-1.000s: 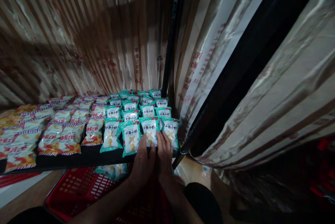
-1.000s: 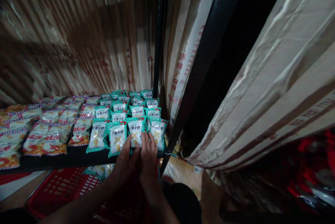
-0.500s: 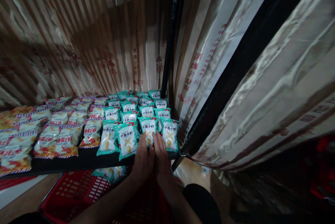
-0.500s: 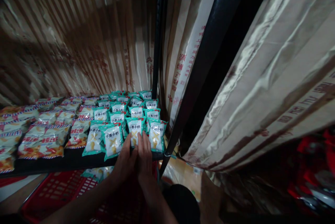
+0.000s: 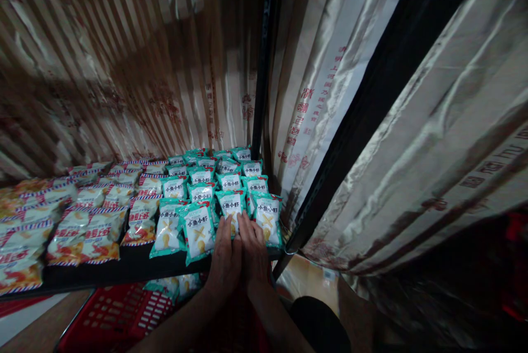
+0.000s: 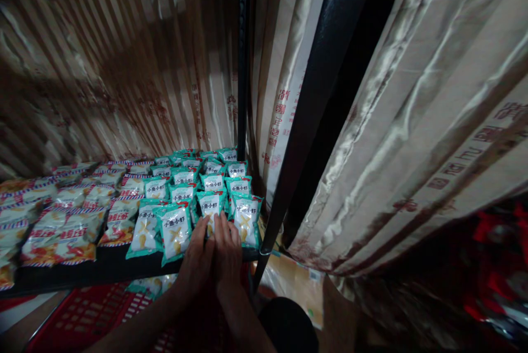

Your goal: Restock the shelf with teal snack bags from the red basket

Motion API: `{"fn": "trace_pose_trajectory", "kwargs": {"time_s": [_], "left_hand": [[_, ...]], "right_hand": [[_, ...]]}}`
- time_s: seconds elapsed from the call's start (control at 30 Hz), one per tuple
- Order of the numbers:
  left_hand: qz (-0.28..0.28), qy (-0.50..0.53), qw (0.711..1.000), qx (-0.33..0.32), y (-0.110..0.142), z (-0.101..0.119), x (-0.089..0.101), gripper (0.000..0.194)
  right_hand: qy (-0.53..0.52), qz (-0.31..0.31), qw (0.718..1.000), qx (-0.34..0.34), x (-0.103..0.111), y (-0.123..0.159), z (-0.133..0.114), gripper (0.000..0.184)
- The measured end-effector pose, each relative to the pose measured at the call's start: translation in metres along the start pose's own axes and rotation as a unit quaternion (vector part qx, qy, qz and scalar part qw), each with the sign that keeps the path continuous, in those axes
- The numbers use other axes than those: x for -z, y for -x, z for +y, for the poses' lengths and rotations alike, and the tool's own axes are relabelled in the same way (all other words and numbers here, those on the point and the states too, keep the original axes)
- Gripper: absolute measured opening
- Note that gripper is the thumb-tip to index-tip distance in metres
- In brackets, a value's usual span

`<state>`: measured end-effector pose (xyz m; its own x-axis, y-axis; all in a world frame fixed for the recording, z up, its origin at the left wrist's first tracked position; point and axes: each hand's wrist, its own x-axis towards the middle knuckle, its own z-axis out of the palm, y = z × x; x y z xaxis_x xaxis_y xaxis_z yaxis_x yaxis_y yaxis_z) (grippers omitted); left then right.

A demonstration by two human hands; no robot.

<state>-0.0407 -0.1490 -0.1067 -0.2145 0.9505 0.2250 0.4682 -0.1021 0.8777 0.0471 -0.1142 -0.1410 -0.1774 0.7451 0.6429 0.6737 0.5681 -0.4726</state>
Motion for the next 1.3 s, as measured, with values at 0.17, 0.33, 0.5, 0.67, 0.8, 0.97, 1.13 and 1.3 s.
{"fn": "trace_pose_trajectory", "kwargs": {"time_s": [0.17,0.33,0.5,0.67,0.8,0.97,1.13,1.3], "left_hand": [[0.016,0.024,0.999,-0.015,0.004,-0.004,-0.004,0.059],[0.022,0.022,0.999,-0.009,0.002,-0.003,-0.003,0.063],[0.023,-0.002,0.999,-0.03,-0.002,-0.011,-0.003,0.056],[0.02,-0.03,0.997,-0.062,-0.004,-0.023,-0.005,0.049],[0.036,-0.052,0.993,-0.1,-0.004,-0.025,-0.006,0.044],[0.064,-0.074,0.985,-0.142,-0.005,-0.018,-0.007,0.043],[0.076,-0.087,0.979,-0.165,-0.007,-0.012,-0.01,0.043],[0.078,-0.094,0.976,-0.179,-0.007,-0.012,-0.011,0.044]], "right_hand": [[-0.031,0.026,0.999,0.013,-0.013,0.01,0.009,0.05],[-0.093,0.046,0.995,-0.003,-0.015,0.015,0.009,0.047],[-0.152,0.025,0.988,-0.013,-0.015,0.017,0.007,0.047],[-0.164,0.036,0.983,-0.07,-0.021,0.021,0.006,0.044],[-0.269,0.002,0.944,-0.19,-0.016,0.021,-0.002,0.042],[-0.325,-0.011,0.928,-0.183,-0.011,0.02,-0.004,0.042],[-0.272,0.004,0.955,-0.121,-0.023,0.023,0.005,0.046],[-0.194,0.033,0.976,-0.091,-0.029,0.021,0.007,0.048]]}}
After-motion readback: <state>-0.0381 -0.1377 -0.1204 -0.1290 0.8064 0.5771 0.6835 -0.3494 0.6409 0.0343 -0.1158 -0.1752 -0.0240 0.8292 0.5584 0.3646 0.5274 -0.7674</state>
